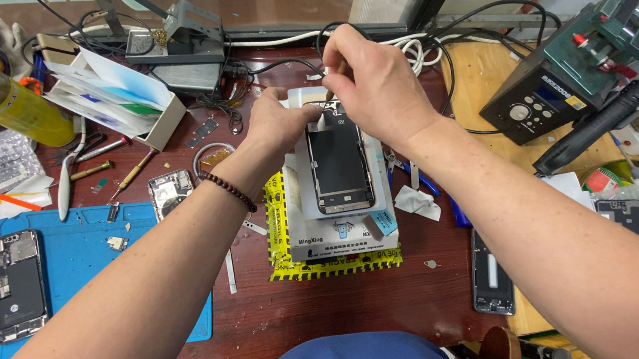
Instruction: The person works on a disassembled smartphone held in a fixture on a cluttered repair bench. They use a pry tool around the frame, use a wrench-like tool on the edge, reposition the phone, and finally lift and open the phone's screen assembly to expose the internal components.
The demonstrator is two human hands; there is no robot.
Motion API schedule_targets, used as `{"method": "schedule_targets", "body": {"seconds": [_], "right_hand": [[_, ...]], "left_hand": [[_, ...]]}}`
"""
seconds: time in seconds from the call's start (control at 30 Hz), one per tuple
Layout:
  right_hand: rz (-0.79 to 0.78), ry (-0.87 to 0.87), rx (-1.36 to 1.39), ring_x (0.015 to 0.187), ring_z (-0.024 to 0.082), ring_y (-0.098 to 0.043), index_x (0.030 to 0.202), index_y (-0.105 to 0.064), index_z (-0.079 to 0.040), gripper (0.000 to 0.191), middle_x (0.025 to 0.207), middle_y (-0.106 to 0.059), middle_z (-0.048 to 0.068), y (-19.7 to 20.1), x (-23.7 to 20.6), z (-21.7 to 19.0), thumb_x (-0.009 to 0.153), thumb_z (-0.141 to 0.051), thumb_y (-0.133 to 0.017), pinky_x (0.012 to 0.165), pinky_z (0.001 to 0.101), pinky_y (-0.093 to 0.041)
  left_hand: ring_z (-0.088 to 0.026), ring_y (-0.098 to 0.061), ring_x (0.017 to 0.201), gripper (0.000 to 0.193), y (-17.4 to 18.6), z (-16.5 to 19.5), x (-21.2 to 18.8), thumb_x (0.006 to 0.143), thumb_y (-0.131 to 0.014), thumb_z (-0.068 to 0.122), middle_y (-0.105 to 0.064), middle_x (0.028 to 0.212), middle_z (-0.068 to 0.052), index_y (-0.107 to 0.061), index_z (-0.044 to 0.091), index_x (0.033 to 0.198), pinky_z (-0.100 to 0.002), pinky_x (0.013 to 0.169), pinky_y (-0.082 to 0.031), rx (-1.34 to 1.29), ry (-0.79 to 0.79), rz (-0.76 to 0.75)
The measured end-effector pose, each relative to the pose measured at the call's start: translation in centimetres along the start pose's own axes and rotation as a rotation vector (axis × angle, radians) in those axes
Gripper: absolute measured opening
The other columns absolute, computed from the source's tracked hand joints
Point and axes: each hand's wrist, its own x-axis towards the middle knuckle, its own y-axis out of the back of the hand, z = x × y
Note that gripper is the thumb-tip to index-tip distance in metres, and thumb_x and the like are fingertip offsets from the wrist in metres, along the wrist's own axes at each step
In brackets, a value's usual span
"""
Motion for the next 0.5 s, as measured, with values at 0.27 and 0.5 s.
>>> {"method": "schedule_targets", "body": {"seconds": [0.27, 0.5], "right_hand": [[-0.050, -0.059, 0.007, 0.085, 0.030, -0.073, 0.106, -0.062, -0.004, 0.014, 0.091, -0.072, 0.012, -0.2, 0.7, -0.7, 0.093, -0.002, -0.068, 0.073, 0.0398, -0.056], [-0.042, -0.099, 0.163, 0.082, 0.019, -0.074, 0.105, -0.064, -0.005, 0.014, 0.089, -0.073, 0.007, -1.0, 1.1, -0.4, 0.091, -0.001, -0.065, 0.074, 0.0335, -0.058]], "left_hand": [[-0.029, -0.064, 0.114, 0.045, 0.3, -2.2, -0.8, 0.073, -0.082, 0.018, -0.069, 0.119, -0.014, -0.071, 0.009, 0.116, -0.040, 0.097, -0.052, 0.261, -0.491, 0.298], [-0.034, -0.059, 0.123, 0.025, 0.2, -2.8, -0.1, 0.071, -0.081, 0.020, -0.062, 0.129, -0.018, -0.080, 0.015, 0.096, -0.042, 0.104, -0.046, 0.271, -0.571, 0.210]]}}
